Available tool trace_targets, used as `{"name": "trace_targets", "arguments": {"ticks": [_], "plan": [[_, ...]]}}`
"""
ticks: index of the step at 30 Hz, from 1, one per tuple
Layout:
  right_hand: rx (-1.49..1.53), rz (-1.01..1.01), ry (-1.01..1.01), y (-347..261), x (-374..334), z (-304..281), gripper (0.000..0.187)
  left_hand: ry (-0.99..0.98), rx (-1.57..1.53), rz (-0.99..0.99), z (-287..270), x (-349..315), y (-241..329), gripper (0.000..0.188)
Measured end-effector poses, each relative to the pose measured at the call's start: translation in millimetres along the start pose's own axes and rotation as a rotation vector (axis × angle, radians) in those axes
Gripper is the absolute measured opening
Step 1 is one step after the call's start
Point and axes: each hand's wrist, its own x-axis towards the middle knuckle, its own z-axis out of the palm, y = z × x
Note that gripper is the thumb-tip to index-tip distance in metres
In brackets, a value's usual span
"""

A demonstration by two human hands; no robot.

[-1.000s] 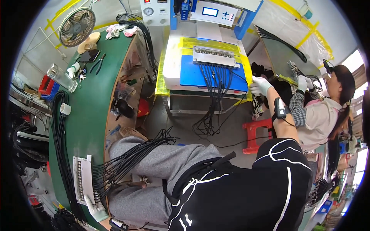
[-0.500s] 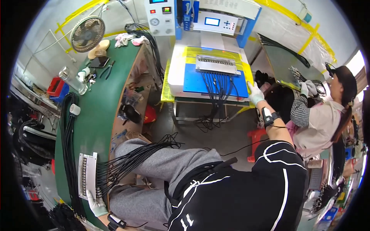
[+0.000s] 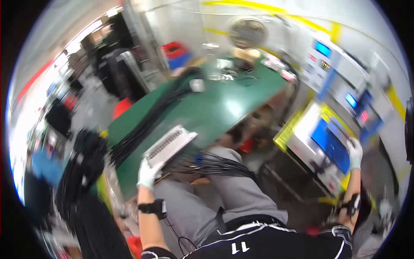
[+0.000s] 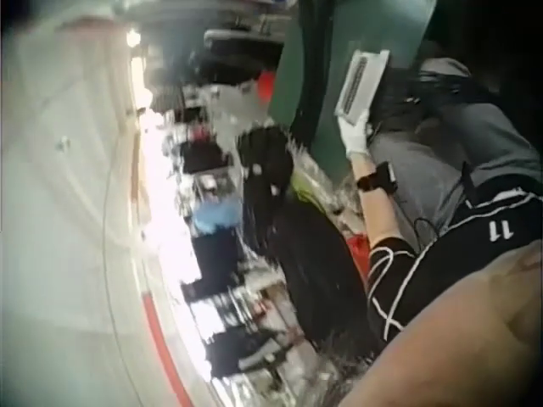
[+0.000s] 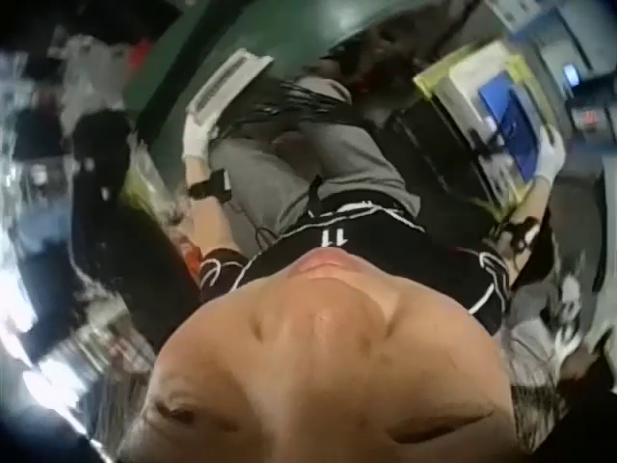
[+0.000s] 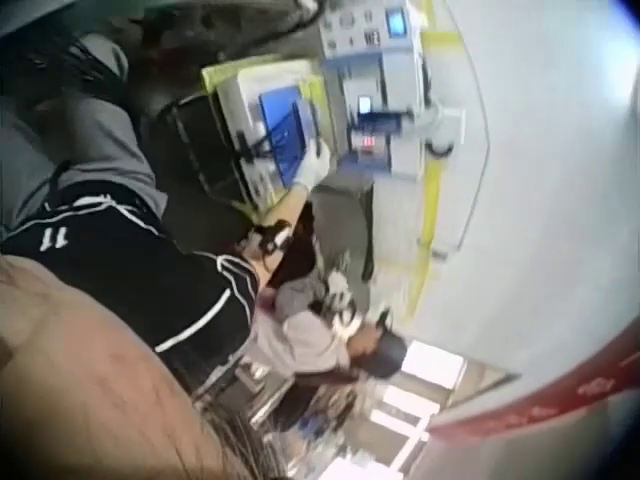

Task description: The person places wires into a metal jig, closes the lid, and moves the jig to a machine. After retrieving the jig, the person removes the wires and wraps the bundle with tape before setting it aside.

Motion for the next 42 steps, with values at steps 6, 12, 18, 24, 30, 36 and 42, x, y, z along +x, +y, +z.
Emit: {"name": "trace_targets", "arguments": {"ticks": [6, 12, 18, 24, 30, 36, 42], "plan": [[0.688, 0.255, -0.901, -222, -14, 278, 0.024, 0.236, 0.623, 0.101, 10, -30, 19, 0.095], [0.385, 0.111, -1.412, -402, -115, 437, 0.037, 0.343, 0.763, 0.010, 17, -36, 7, 0.089], [-0.066, -0.145, -1.460, -433, -120, 480, 0.038, 0.333, 0.778, 0.004, 24, -27, 0, 0.079], [0.448, -0.020, -1.332, -442, -122, 443, 0.032, 0.279, 0.660, 0.076, 19, -20, 0, 0.091], [1.055, -0.416, -1.752, -519, -167, 322, 0.052, 0.276, -0.395, 0.627, 12, -26, 18, 0.089], [0.267, -0.259, -2.018, -375, -102, 375, 0.063, 0.239, -0.961, 0.571, -89, -47, -50, 0.070], [0.427, 0.004, -1.748, -278, -122, 411, 0.080, 0.738, 0.378, 0.409, -83, -87, -42, 0.077]]}}
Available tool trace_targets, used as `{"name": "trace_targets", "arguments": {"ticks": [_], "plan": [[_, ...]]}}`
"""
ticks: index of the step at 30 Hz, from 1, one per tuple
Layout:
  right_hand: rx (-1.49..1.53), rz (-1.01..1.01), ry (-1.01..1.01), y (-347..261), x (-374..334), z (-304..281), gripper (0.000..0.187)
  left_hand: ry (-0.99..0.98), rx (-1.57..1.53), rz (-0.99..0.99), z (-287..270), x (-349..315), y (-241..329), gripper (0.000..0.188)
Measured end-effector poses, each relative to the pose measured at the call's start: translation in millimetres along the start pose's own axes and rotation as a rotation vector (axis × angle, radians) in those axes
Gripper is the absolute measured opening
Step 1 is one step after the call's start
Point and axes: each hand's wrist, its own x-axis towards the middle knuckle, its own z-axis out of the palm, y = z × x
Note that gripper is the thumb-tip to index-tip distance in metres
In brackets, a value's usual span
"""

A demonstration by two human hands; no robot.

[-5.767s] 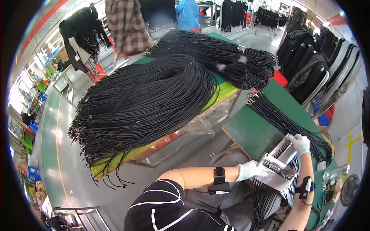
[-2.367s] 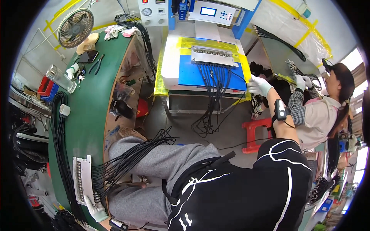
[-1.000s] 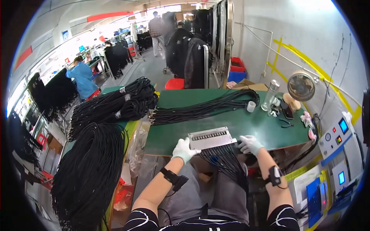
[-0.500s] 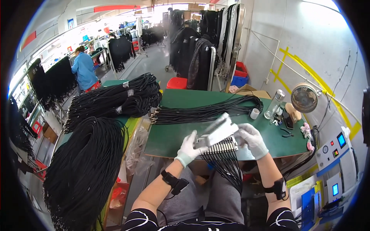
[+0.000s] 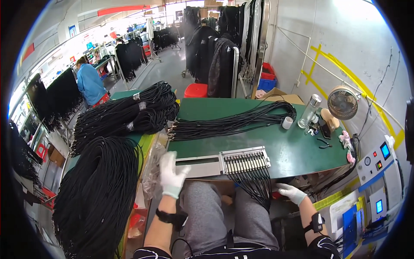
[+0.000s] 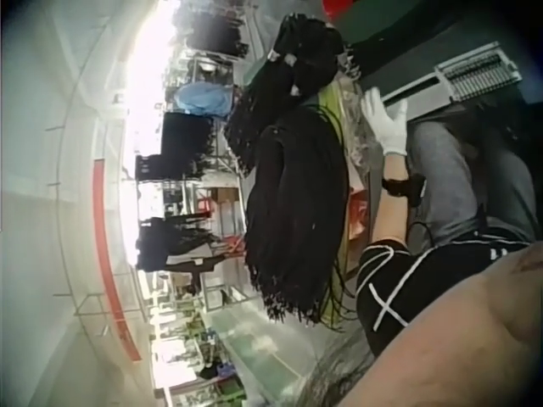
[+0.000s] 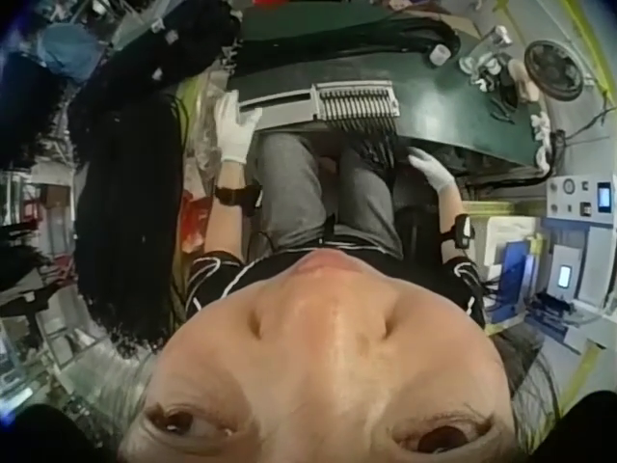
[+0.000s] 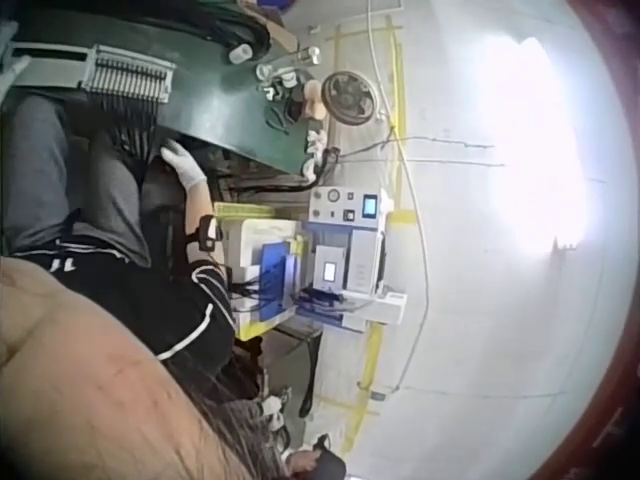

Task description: The person places wires into a metal jig, closes the lid, and moves the jig to a machine. After retrieving the jig, the person removes the wires and wraps the bundle with tape before setting it aside.

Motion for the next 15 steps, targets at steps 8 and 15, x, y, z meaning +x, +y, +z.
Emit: {"name": "trace_targets", "arguments": {"ticks": [8, 15], "plan": [[0.272, -0.200, -0.443, -45, 81, 117, 0.071, -0.599, 0.680, 0.353, 80, 25, 55, 0.101], [0.520, -0.033, -0.364, -79, 48, 122, 0.045, -0.642, 0.679, 0.318, 81, 26, 58, 0.104]]}}
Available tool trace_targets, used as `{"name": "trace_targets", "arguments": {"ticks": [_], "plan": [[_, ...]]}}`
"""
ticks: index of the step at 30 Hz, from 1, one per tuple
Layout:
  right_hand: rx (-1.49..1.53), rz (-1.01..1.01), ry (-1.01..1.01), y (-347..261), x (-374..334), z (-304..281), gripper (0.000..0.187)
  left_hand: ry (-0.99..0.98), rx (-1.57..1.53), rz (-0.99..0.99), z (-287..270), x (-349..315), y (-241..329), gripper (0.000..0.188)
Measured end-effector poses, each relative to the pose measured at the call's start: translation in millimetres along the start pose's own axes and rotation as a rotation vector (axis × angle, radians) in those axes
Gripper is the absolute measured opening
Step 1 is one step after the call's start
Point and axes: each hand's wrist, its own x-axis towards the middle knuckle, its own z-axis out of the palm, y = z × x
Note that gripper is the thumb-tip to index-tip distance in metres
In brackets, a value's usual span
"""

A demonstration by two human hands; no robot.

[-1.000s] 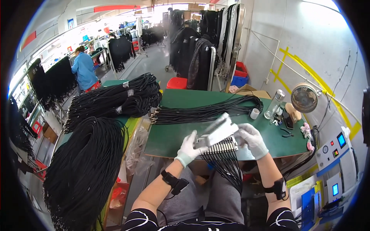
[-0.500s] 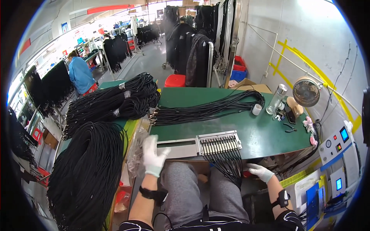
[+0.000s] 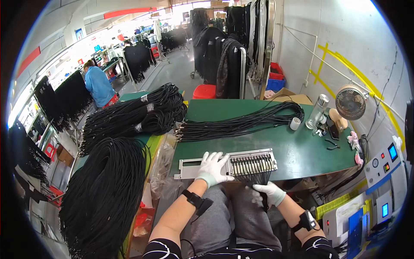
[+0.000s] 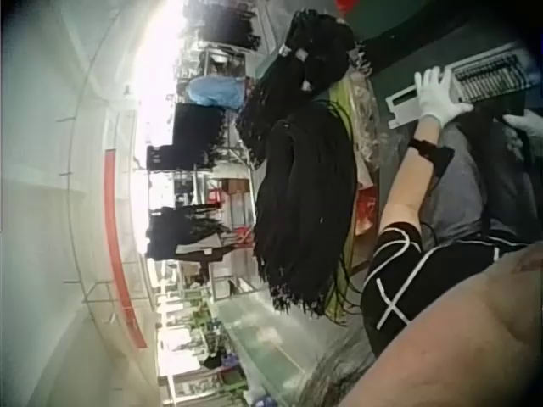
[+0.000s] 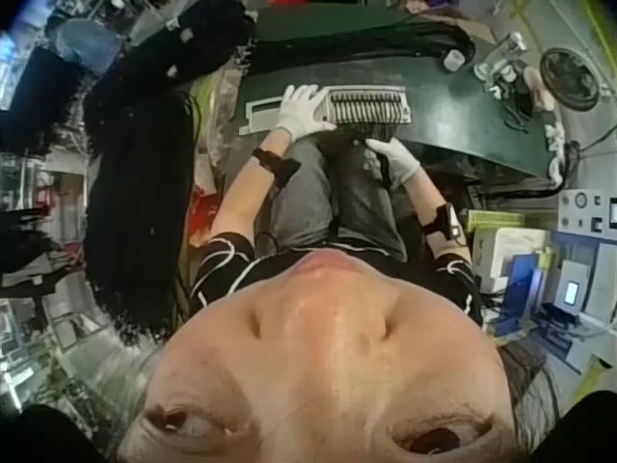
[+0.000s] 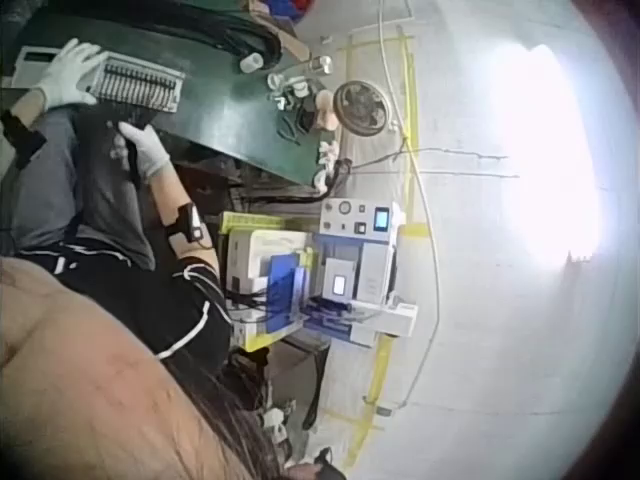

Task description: The person places wires into a metal jig, closes the lid, and moves the jig to a machine. After retrieving the jig, the person removes the wires and wraps the bundle with tape before setting it aside.

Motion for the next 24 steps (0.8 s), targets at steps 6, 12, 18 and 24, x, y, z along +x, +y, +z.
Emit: {"name": "trace_targets", "arguments": {"ticks": [6, 12, 18, 24], "plan": [[0.040, -0.066, 0.081, -23, -2, 23, 0.031, 0.036, 0.034, 0.009, 5, -3, -2, 0.104], [0.105, 0.044, 0.139, 27, -9, 11, 0.030, 0.016, 0.056, 0.047, 1, 1, 2, 0.103], [0.237, 0.038, 0.044, 35, -10, 8, 0.030, 0.011, 0.075, 0.053, 2, 4, 3, 0.103], [0.247, 0.030, 0.037, 12, -14, 25, 0.030, 0.025, 0.082, 0.054, 4, 6, 4, 0.104]]}}
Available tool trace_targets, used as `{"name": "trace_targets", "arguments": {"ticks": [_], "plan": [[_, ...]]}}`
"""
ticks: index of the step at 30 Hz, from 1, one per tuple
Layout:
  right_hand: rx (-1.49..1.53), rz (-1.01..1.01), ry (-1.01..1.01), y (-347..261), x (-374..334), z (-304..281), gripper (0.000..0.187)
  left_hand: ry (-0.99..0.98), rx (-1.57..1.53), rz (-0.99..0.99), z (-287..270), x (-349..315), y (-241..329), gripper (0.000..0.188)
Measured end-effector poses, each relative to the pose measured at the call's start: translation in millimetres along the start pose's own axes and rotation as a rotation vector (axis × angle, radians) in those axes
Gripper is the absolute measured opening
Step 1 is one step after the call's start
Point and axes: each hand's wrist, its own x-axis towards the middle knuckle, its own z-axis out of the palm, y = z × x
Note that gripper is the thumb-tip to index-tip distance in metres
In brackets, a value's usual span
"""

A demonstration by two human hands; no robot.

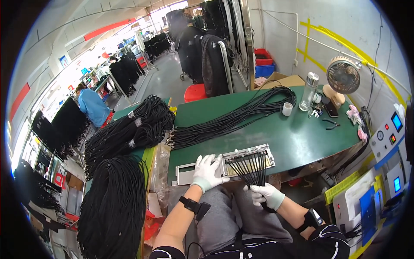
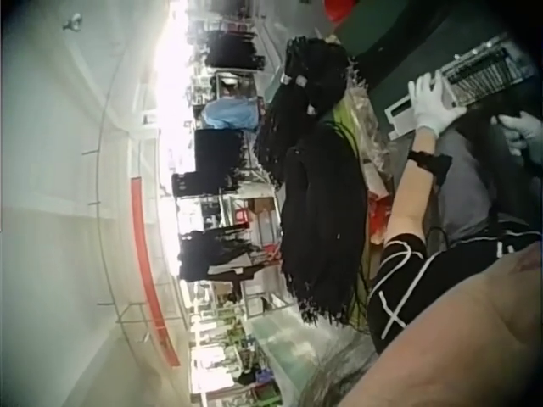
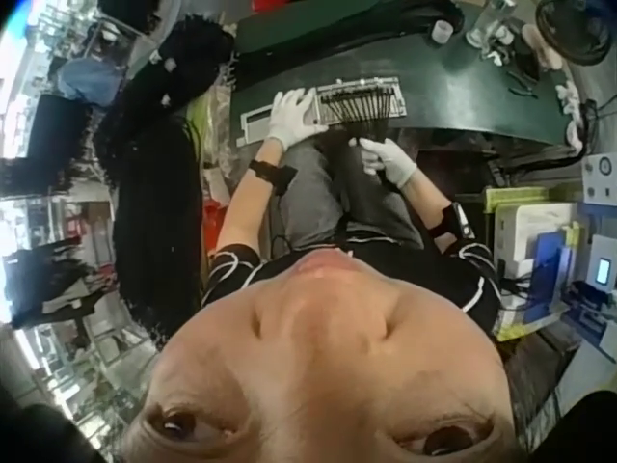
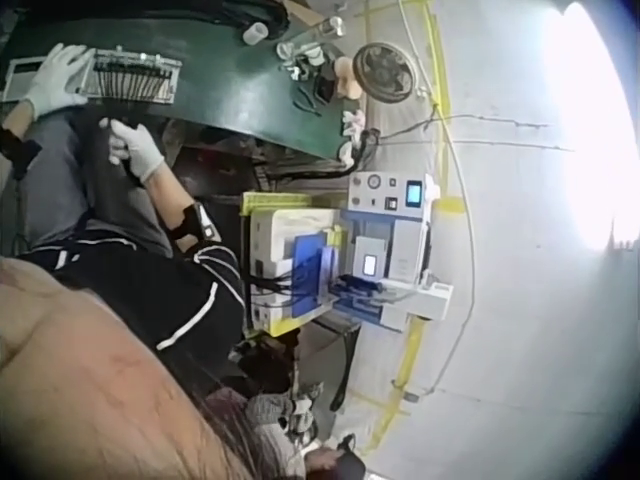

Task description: The person places wires into a metal jig, closes the lid, and moves the jig to a machine. After retrieving the jig, the person removes the wires and wraps the bundle with tape before setting it aside.

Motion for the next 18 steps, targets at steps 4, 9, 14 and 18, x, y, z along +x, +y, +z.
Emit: {"name": "trace_targets", "arguments": {"ticks": [4, 9, 14, 18], "plan": [[-0.040, 0.013, 0.030, 3, -2, -1, 0.030, 0.020, 0.016, 0.015, 0, 0, -1, 0.105], [-0.268, 0.026, 0.034, 14, -16, -9, 0.030, 0.020, -0.011, 0.015, 4, 5, -4, 0.105], [-0.354, 0.130, -0.166, 31, -51, -8, 0.033, 0.032, -0.028, 0.013, -2, 5, -5, 0.106], [-0.214, -0.071, -0.123, -15, -72, 10, 0.030, -0.052, -0.313, 0.295, -13, -1, 22, 0.104]]}}
